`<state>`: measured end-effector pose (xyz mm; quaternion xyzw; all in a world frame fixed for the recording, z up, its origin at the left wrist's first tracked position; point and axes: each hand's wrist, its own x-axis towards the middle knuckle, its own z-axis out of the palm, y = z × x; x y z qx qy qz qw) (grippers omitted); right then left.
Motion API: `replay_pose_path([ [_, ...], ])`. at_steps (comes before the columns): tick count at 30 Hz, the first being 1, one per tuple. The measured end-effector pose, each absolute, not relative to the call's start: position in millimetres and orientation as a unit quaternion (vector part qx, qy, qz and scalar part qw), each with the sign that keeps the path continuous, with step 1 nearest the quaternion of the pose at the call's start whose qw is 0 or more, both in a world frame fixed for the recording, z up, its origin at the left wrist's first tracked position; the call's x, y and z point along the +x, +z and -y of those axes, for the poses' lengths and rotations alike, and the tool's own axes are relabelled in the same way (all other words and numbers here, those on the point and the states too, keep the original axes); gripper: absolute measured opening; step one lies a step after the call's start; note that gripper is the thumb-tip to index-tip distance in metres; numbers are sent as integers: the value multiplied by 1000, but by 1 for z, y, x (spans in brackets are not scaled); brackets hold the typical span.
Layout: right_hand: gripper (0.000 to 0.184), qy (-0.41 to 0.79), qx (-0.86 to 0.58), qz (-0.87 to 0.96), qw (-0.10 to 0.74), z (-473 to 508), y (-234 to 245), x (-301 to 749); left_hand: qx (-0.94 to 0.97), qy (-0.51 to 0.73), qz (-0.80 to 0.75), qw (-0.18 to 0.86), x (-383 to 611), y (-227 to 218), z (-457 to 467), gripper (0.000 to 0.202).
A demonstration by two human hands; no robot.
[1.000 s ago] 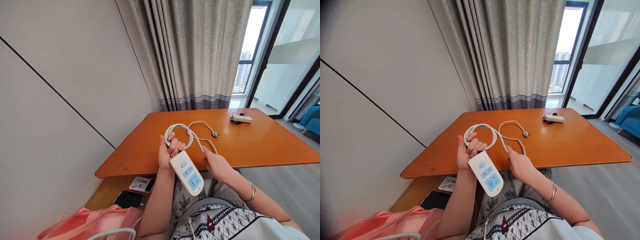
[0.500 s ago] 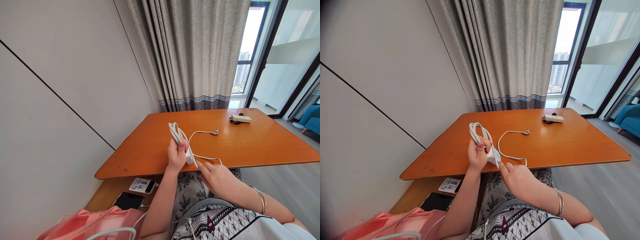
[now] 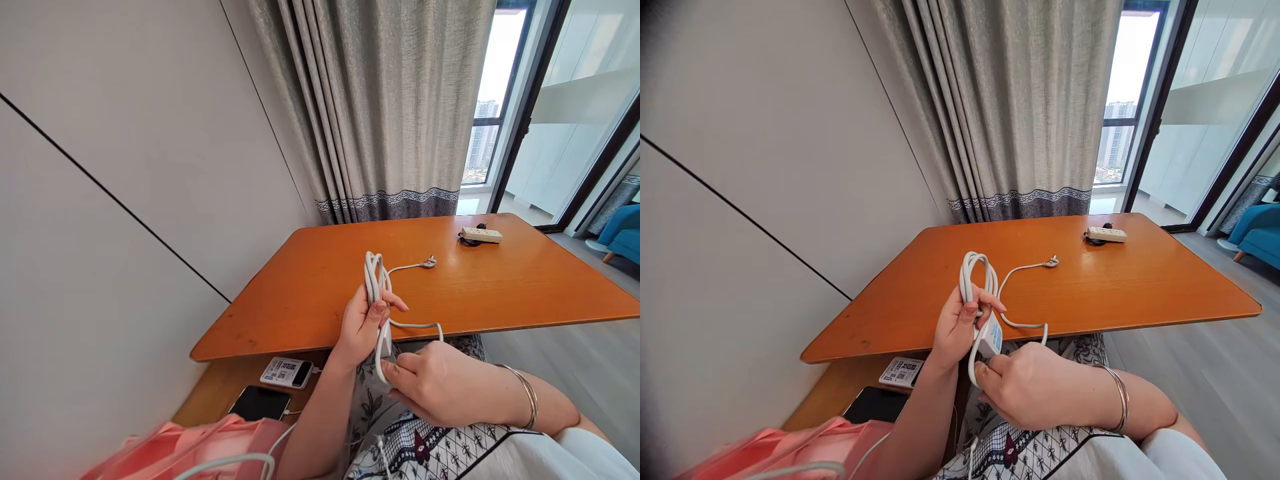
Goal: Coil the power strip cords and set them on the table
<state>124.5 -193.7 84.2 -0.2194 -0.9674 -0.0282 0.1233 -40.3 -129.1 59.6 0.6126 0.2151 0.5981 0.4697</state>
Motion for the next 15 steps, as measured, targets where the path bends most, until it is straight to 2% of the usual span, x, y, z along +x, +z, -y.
replay_pose_path([
  [4, 25, -8, -169, 979, 112, 198, 89, 123, 659, 549, -215, 467, -44, 65, 143, 35],
  [8, 27, 11, -145, 982, 124, 199, 94, 130, 681, 464, -215, 524, -46, 65, 148, 38],
  [12, 28, 36, -188, 959, 209, 193, 103, 146, 657, 442, -236, 563, -45, 65, 142, 37],
  [15, 23, 76, -210, 927, 301, 184, 112, 158, 663, 405, -231, 586, -44, 64, 140, 46],
])
